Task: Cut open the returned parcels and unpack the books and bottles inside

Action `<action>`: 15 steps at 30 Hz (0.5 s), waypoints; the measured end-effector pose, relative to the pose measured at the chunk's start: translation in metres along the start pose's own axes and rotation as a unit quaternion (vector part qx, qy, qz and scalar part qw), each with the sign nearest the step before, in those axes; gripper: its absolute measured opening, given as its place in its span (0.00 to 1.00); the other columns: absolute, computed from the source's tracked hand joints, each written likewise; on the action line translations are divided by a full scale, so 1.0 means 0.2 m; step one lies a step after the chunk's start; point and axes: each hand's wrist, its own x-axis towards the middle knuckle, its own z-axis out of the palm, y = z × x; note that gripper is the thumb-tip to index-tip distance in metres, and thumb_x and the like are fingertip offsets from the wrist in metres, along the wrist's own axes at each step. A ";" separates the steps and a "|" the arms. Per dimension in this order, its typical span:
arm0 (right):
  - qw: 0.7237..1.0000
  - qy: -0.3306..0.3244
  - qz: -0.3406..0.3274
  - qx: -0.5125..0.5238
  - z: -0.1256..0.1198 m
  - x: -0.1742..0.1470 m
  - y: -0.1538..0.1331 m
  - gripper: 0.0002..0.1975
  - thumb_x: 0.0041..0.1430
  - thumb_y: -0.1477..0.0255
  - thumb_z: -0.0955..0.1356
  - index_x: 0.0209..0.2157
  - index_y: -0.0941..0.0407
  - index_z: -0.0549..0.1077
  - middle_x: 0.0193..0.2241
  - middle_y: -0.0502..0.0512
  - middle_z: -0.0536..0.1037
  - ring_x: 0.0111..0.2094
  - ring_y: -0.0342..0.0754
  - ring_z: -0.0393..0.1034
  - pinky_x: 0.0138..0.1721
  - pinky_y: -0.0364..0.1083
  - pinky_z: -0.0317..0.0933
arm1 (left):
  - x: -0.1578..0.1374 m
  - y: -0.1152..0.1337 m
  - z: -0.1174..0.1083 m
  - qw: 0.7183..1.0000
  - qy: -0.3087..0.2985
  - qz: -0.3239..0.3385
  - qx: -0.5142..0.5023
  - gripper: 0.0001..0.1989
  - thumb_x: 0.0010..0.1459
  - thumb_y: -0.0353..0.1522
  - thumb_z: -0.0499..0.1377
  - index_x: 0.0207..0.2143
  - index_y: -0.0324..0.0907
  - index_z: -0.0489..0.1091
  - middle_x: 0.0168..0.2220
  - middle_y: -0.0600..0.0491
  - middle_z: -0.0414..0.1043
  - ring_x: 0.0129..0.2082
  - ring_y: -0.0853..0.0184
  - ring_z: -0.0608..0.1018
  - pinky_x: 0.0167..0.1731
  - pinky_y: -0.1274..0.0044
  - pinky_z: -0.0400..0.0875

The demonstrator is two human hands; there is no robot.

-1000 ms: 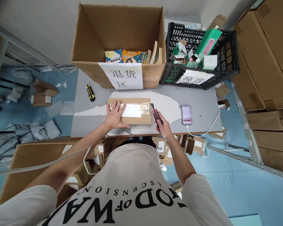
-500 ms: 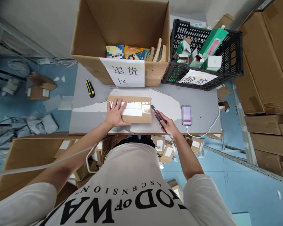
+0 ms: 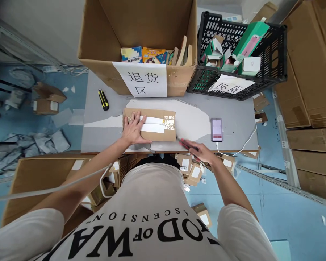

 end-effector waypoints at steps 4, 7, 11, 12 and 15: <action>0.999 0.015 0.018 0.023 0.05 -0.06 0.04 0.33 0.60 0.57 0.65 0.65 0.49 0.56 0.23 0.45 0.69 0.16 0.37 0.56 0.18 0.41 0.56 | 0.00 0.00 -0.01 1.000 -0.005 0.003 -0.005 0.66 0.36 0.62 0.61 0.69 0.40 0.39 0.70 0.38 0.29 0.68 0.38 0.37 0.61 0.49 0.30; 0.999 0.047 0.023 0.008 0.05 -0.08 0.03 0.33 0.60 0.57 0.65 0.65 0.48 0.57 0.27 0.48 0.72 0.17 0.37 0.56 0.19 0.41 0.58 | 0.00 0.00 -0.01 1.000 -0.004 0.015 -0.007 0.66 0.36 0.62 0.61 0.69 0.39 0.38 0.70 0.38 0.28 0.68 0.38 0.37 0.61 0.49 0.28; 0.996 0.073 0.040 -0.032 0.02 -0.12 -0.03 0.34 0.59 0.56 0.66 0.65 0.47 0.57 0.31 0.50 0.75 0.18 0.37 0.58 0.20 0.42 0.59 | -0.01 0.00 0.00 1.000 0.002 0.017 -0.003 0.66 0.36 0.63 0.60 0.69 0.40 0.38 0.70 0.38 0.27 0.68 0.38 0.35 0.61 0.49 0.27; 0.996 0.073 0.044 -0.032 0.00 -0.14 -0.04 0.34 0.59 0.56 0.66 0.64 0.47 0.58 0.31 0.51 0.75 0.18 0.37 0.58 0.19 0.42 0.59 | -0.02 0.00 0.00 1.000 0.005 0.018 -0.002 0.66 0.36 0.63 0.60 0.69 0.40 0.38 0.70 0.38 0.27 0.68 0.38 0.35 0.61 0.49 0.27; 0.997 0.061 0.053 -0.020 -0.10 -0.23 -0.03 0.34 0.57 0.54 0.67 0.63 0.50 0.61 0.28 0.51 0.74 0.18 0.38 0.57 0.18 0.41 0.58 | -0.02 0.00 0.00 1.000 0.015 0.022 -0.001 0.66 0.36 0.63 0.60 0.69 0.40 0.38 0.70 0.38 0.28 0.68 0.38 0.36 0.61 0.49 0.28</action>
